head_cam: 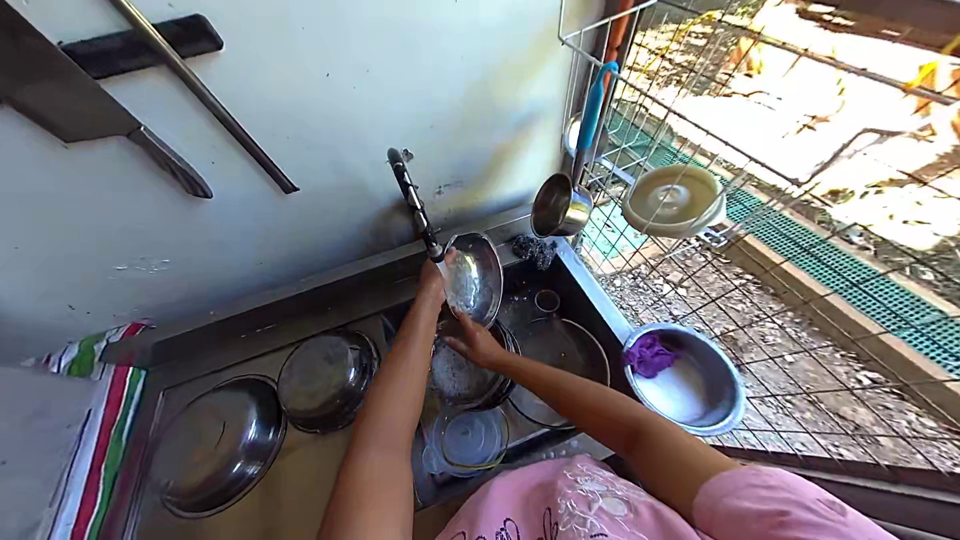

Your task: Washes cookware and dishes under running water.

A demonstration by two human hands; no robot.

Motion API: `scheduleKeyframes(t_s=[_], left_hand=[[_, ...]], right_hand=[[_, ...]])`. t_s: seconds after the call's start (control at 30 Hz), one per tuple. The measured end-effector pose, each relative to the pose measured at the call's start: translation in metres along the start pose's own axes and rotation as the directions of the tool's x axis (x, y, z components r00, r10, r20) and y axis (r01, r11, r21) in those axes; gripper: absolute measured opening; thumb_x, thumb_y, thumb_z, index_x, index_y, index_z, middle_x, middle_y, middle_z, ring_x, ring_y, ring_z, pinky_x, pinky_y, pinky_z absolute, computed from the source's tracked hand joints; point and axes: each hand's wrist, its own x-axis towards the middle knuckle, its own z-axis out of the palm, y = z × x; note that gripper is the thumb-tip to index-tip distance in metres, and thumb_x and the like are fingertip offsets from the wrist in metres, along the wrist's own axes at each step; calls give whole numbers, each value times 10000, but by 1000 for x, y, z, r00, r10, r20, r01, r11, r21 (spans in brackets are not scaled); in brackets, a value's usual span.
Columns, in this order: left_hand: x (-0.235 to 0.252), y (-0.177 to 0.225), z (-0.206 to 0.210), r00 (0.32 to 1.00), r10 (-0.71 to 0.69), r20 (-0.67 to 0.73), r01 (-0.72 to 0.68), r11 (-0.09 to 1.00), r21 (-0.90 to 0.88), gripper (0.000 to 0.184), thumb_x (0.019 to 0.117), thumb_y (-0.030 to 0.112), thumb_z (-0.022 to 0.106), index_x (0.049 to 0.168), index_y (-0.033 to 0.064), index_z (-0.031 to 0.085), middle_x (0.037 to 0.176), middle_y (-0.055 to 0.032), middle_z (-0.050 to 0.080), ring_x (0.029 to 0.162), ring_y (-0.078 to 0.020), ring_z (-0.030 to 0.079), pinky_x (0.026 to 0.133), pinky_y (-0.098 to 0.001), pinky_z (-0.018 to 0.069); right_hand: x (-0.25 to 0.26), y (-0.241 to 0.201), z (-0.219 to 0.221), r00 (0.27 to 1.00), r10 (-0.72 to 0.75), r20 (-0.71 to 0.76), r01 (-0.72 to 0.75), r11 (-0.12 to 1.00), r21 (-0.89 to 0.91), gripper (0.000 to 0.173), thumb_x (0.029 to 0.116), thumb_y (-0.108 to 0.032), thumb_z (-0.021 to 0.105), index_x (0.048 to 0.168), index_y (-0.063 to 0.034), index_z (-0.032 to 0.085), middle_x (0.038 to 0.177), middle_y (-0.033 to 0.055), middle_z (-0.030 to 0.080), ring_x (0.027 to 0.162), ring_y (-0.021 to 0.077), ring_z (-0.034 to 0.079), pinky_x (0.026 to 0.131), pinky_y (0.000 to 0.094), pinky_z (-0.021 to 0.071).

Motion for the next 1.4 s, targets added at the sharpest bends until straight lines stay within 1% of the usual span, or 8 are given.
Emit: scheduleKeyframes(t_s=[0.17,0.37,0.57,0.67,0.9,1.2,1.3,1.4], left_hand=[[-11,22,-25,993,-119,-14,120,993,13,460,1083,352,490,1419,41,536,1419,-199,553,1290,-308,530,1063,-517,431],[-31,-31,-5,996,-54,-68,32,957,-290,620,1095,367,406,1643,213,159,1545,-191,429,1324,-313,498,1031,-510,461],[-31,-21,-13,986,131,-100,-140,986,-95,463,1081,252,381,1444,-11,498,1408,-235,546,1278,-307,532,1072,-499,429],[-38,9,-27,996,80,-29,-81,995,-62,455,1092,318,387,1383,10,551,1321,-220,590,1177,-300,571,990,-513,467],[-40,-18,15,878,472,-79,-427,847,316,622,1028,372,530,1553,60,413,1592,-211,392,1463,-383,377,1168,-613,308],[-57,-42,-50,992,-89,-89,53,937,-345,557,1012,380,623,1470,99,474,1341,-192,603,1195,-308,600,986,-522,512],[-76,-40,-82,967,9,-253,-39,993,-113,721,886,265,806,1486,65,460,1413,-230,553,1268,-360,558,1025,-547,485],[-108,-41,-135,933,131,-335,-84,985,152,843,805,212,874,1515,75,441,1424,-246,554,1295,-397,551,1054,-590,464]], right_hand=[[-9,69,-35,995,-69,68,94,844,-527,402,1048,-81,477,1438,-41,568,1551,168,500,1505,383,364,1229,679,161],[1,-41,-49,990,41,-132,-78,955,-287,366,1086,-129,407,1303,76,618,1132,295,705,1096,453,686,998,583,504],[-10,-38,-27,1000,-3,-3,2,986,-169,441,1038,-93,470,1447,64,516,1246,290,673,1182,426,654,1054,568,475],[-27,-9,-34,994,-105,-34,96,973,-211,325,1036,-149,539,1201,92,681,1047,281,726,1006,422,714,936,581,534],[1,-63,-63,781,412,-470,50,708,704,386,1111,-286,423,1070,23,652,844,91,694,776,154,688,757,384,601],[0,-7,-53,677,654,-339,40,427,903,630,1104,-522,292,1363,-5,542,1246,191,656,1116,260,664,944,466,568],[-14,18,-9,734,658,-170,-411,629,660,633,1136,-427,241,1279,97,567,1054,239,674,856,274,687,770,432,587],[-32,30,18,865,431,257,-403,902,-155,437,1082,-254,507,1387,52,570,1304,267,647,1217,367,637,1084,535,469]])
